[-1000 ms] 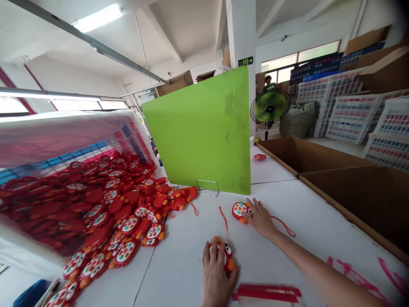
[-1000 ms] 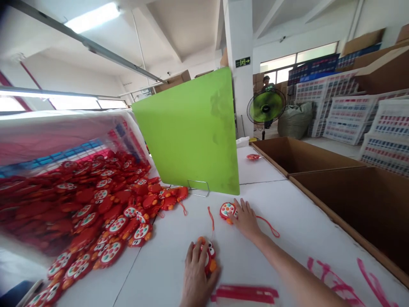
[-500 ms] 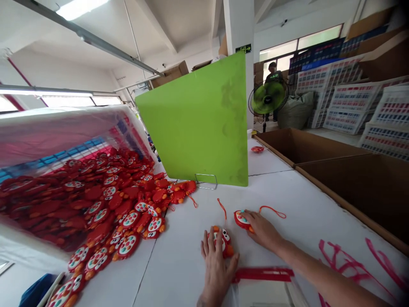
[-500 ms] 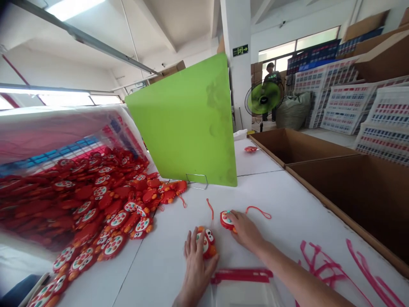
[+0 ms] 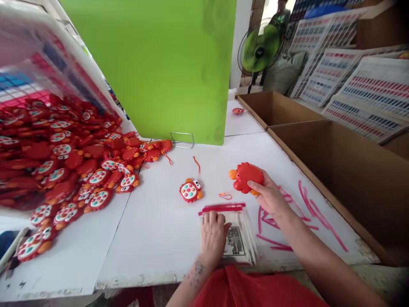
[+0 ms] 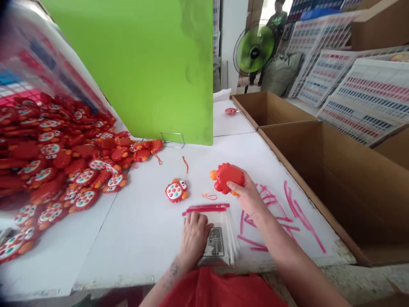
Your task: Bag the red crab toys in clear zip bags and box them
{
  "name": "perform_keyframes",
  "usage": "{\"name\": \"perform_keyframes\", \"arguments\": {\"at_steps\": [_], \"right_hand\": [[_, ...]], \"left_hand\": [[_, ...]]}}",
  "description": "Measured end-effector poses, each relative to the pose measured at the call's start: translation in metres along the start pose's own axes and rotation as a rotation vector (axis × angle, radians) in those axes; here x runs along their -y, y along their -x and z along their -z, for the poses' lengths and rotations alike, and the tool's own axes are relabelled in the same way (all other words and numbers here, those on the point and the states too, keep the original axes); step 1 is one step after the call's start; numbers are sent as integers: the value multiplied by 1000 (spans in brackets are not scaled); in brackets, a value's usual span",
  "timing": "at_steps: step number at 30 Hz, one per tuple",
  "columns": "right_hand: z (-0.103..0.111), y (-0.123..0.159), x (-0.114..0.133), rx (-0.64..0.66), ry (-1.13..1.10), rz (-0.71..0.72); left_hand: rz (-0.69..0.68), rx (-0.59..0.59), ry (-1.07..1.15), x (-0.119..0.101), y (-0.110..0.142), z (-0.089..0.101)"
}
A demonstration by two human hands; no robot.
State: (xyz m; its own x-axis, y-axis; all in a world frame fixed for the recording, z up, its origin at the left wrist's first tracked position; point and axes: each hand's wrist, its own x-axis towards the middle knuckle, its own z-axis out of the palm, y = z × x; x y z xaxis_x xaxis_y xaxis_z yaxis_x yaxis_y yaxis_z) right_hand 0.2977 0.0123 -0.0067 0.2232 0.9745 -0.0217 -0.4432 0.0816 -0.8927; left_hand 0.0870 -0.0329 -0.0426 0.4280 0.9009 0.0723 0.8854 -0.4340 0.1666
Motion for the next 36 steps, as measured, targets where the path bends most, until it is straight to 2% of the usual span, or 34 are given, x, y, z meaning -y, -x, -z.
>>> {"name": "perform_keyframes", "arguments": {"at_steps": [5, 11, 14, 17, 20, 24, 27, 30, 32, 36], "right_hand": [[2, 17, 13, 84, -8, -86], [6, 17, 11, 191, 75, -128], [7, 12, 6, 163, 150, -110], [7, 8, 1, 151, 284, -93], [6, 7, -1, 255, 357, -129], [6, 7, -4, 423, 253, -213], [2, 3, -14, 326, 171, -182], [-4, -2, -29, 229, 233, -131], [-7, -4, -40, 243, 310, -95], [-13, -4, -55, 350, 471, -33]], "left_hand": [[-6, 31, 1, 2, -3, 0], [-15, 59, -84, 10, -18, 3], [-59, 9, -105, 11, -20, 0], [-130, -98, 16, 15, -17, -7], [-146, -170, 130, 20, -13, -13], [-121, -193, 215, 22, -13, -12], [-211, -129, 194, 19, -12, -6], [-286, -85, 159, 16, -11, -2], [-309, -103, 167, 17, -10, -2], [-280, -232, 207, 20, -8, -4]]}}
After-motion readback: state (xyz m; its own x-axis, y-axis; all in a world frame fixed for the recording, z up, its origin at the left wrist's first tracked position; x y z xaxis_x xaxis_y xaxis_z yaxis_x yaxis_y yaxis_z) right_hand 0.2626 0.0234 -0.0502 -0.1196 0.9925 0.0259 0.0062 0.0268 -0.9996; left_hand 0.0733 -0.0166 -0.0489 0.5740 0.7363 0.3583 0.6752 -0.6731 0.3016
